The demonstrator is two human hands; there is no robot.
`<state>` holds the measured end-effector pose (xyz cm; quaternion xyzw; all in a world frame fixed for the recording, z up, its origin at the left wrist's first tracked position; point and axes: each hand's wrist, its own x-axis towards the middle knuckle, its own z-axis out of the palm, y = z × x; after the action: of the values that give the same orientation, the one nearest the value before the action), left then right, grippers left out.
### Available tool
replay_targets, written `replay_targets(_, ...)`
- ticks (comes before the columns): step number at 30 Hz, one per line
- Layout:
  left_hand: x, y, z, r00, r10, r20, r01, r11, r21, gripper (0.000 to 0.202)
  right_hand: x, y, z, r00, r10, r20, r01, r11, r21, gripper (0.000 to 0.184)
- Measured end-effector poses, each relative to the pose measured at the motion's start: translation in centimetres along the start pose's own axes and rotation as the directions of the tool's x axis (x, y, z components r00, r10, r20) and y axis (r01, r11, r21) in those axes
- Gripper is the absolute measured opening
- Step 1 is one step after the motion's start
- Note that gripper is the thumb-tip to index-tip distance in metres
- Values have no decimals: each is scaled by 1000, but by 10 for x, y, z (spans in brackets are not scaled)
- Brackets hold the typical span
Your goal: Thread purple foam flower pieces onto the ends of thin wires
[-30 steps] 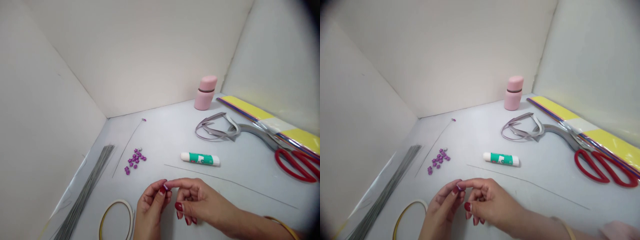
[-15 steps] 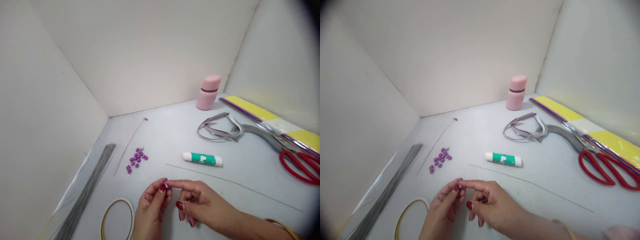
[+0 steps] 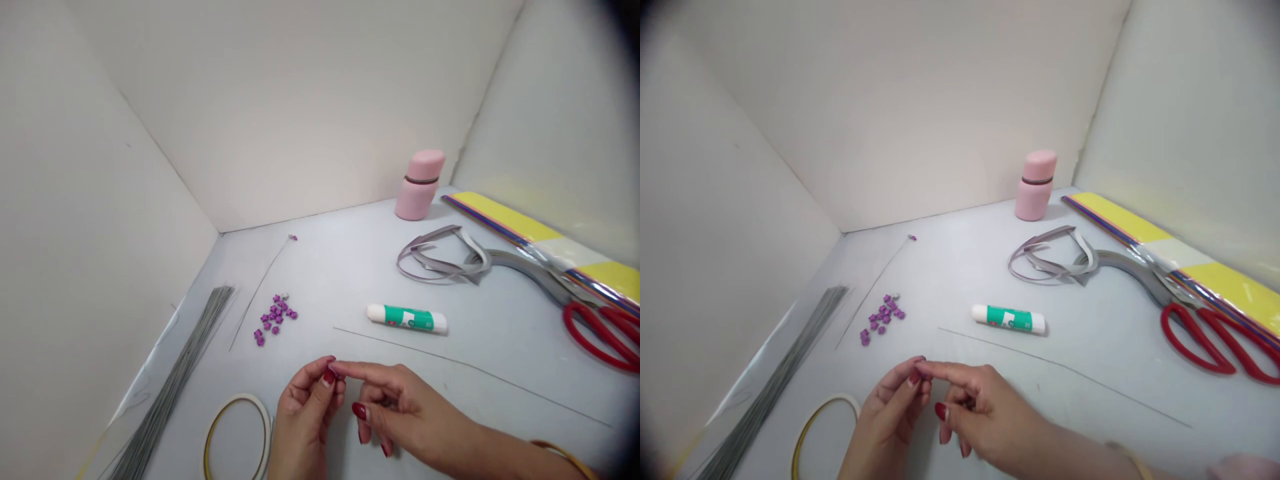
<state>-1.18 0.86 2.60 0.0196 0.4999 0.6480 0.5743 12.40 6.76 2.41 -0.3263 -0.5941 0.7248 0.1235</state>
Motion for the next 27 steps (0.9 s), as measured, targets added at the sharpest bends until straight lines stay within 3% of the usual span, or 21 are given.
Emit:
replay_targets(4, -1, 0, -1, 1000, 11, -2, -11, 1000, 17, 20, -2, 4, -2, 996, -92, -10, 90, 985, -145, 48)
replay_targets(7, -1, 1, 0, 1000, 27, -9, -27, 999, 33, 20, -4, 8, -3, 969, -245, -20, 224, 915, -335, 43)
replay_targets(10, -1, 1, 2, 998, 63, -23, -62, 996, 66, 20, -6, 9, -3, 946, -323, -31, 284, 871, -400, 39)
replay_targets(14, -3, -1, 4, 992, 122, -21, -117, 979, 165, 22, -5, 4, -2, 946, -309, -96, 265, 910, -320, 32)
replay_targets(19, -6, -2, 4, 978, 211, -1, -200, 931, 304, 22, -5, -5, -3, 923, -282, -261, 213, 941, -262, 23)
replay_targets(22, -9, -3, 4, 959, 284, 17, -269, 886, 377, 20, -5, -11, -5, 920, -292, -261, 207, 929, -307, 18)
replay_targets(27, -13, -6, 7, 907, 387, 163, -420, 807, 415, 13, -6, -15, -4, 928, -281, -244, 190, 922, -338, 17)
